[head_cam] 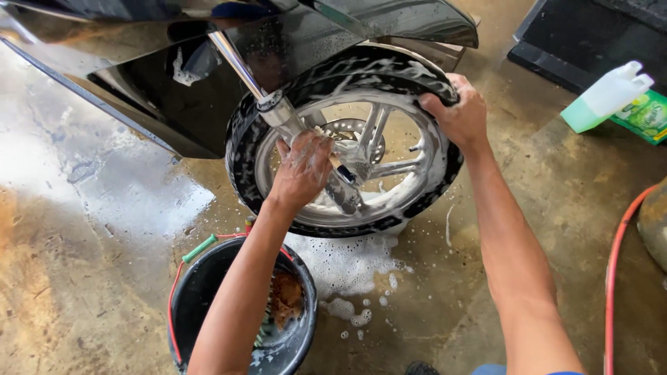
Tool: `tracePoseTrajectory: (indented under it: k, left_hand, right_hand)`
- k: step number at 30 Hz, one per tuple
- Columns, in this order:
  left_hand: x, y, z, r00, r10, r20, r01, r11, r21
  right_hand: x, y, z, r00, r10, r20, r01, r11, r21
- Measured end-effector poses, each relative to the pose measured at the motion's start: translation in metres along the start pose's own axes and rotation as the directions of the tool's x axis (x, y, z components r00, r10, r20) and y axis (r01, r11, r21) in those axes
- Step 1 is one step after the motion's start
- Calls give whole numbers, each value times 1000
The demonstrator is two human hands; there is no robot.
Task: The person scrubs the front wheel of a motorcycle with a brush and soapy water. They clean the spokes, rim, and tire, using a bucket of soapy water nearby.
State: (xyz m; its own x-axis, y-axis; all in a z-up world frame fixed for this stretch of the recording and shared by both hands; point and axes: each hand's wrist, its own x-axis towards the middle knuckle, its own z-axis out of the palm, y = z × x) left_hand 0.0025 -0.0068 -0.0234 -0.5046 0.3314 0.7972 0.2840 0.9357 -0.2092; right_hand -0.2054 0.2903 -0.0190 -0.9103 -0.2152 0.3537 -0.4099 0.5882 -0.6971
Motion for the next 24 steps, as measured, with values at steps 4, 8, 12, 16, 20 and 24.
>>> tracePoseTrajectory:
  k: [4,8,12,16,20,24]
  left_hand:
    - [7,6,-2,1000,-24,12,24,1000,20]
    - [0,10,4,975,-147,169,163,983,-83]
    - [10,18,-3,993,-118,-4,118,991,-59]
    - [4,19,1,991,-134,3,134,988,-81]
    - [3,21,-5,996,-91,20,92,995,-40]
    - [7,17,-12,991,-100,92,100,995,10]
  right_hand:
    - [3,-14,-3,999,42,18,-41,997,-57]
    - [-23,-47,5,935,-268,-233,248,962,-113]
    - [-43,-69,24,610,-746,-269,741,657,-142]
    - [-72,-111,40,593,-799,-102,795,560,235]
    - [-88,-126,45,759,-644,99,516,686,512]
    - [-82,-119,48,869,-441,225,332,856,395]
